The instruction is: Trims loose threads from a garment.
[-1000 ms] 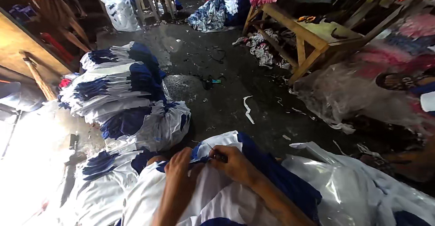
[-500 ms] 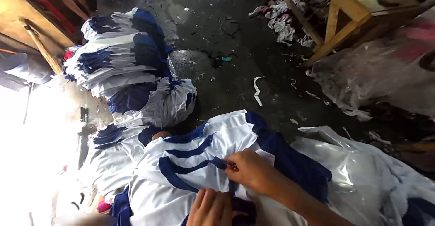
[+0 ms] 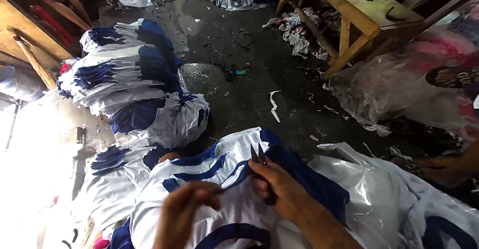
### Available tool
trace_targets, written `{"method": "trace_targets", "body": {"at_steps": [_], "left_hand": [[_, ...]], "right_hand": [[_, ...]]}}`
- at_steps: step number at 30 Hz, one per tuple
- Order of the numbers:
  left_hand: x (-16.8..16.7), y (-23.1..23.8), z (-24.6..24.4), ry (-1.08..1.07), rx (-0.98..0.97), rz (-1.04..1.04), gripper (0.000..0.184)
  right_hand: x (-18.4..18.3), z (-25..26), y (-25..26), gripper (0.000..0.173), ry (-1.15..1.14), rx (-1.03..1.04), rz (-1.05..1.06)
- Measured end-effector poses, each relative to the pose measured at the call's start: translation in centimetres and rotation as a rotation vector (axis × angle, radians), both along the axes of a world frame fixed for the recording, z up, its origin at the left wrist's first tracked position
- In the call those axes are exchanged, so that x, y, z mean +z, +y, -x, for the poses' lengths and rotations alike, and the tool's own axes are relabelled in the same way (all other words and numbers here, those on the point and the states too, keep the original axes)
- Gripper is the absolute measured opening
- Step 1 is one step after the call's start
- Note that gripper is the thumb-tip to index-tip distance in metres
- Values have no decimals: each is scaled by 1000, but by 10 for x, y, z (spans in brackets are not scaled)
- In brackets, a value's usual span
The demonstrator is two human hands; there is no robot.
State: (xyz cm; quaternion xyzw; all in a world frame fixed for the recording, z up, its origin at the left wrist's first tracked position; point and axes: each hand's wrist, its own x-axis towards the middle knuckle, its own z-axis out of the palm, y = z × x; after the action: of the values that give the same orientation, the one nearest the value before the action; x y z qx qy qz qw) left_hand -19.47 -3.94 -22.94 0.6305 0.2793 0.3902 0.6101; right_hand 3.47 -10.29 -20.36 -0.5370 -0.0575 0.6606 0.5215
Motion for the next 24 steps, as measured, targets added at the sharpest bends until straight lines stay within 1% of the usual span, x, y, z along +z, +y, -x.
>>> {"method": "trace_targets", "body": {"at_steps": [1, 2, 3, 4, 5, 6, 7, 8, 10, 11, 12, 14, 16, 17, 19, 20, 21, 22, 23, 24], "left_hand": [[8, 8, 4, 54, 167, -15, 28], [14, 14, 5, 220, 334, -103, 27], [21, 15, 5, 459, 414, -200, 33], [30, 12, 0, 662, 405, -255, 50], [34, 6, -8, 772, 376, -306, 62], [35, -2, -18, 799, 350, -358, 65], [35, -11, -30, 778, 324, -405, 61], [32, -19, -42, 738, 311, -460, 51], [14, -30, -61, 646, 343, -586, 21], [3, -32, -67, 600, 356, -622, 13], [-4, -34, -70, 552, 343, -617, 10], [-9, -35, -69, 475, 252, -495, 8], [-6, -32, -66, 411, 178, -287, 16], [-3, -28, -66, 406, 193, -227, 22], [-1, -23, -67, 409, 233, -233, 35], [-2, -20, -68, 386, 223, -239, 32], [-3, -18, -69, 336, 196, -218, 22], [-4, -16, -68, 257, 148, -147, 13], [-4, -14, -66, 171, 91, -33, 8], [-4, -11, -64, 107, 41, 88, 9]], "right_hand": [[-1, 0, 0, 17, -3, -1, -17], [-2, 1, -1, 17, -18, 8, -34], [-2, 3, -2, 17, -38, 21, -45], [-2, 4, -3, 17, -62, 32, -48], [-3, 5, -3, 17, -85, 39, -49], [-3, 6, -3, 17, -104, 49, -50], [-2, 7, -2, 18, -122, 53, -40], [-1, 8, -2, 18, -132, 52, -35], [-2, 9, -4, 17, -112, 24, -40], [-3, 9, -5, 17, -87, 0, -45], [-5, 7, -5, 18, -54, -27, -51], [-8, 3, -7, 19, 10, -55, -55], [-10, 1, -7, 20, 49, -57, -60], [-12, 1, -6, 20, 53, -49, -77], [-16, 3, -6, 20, 38, -15, -136], [-18, 3, -6, 20, 28, 3, -175], [-20, 4, -6, 21, 25, 10, -214], [-23, 3, -8, 21, 28, 17, -258], [-26, 2, -9, 19, 38, 33, -305], [-29, 1, -9, 18, 51, 49, -341]]}}
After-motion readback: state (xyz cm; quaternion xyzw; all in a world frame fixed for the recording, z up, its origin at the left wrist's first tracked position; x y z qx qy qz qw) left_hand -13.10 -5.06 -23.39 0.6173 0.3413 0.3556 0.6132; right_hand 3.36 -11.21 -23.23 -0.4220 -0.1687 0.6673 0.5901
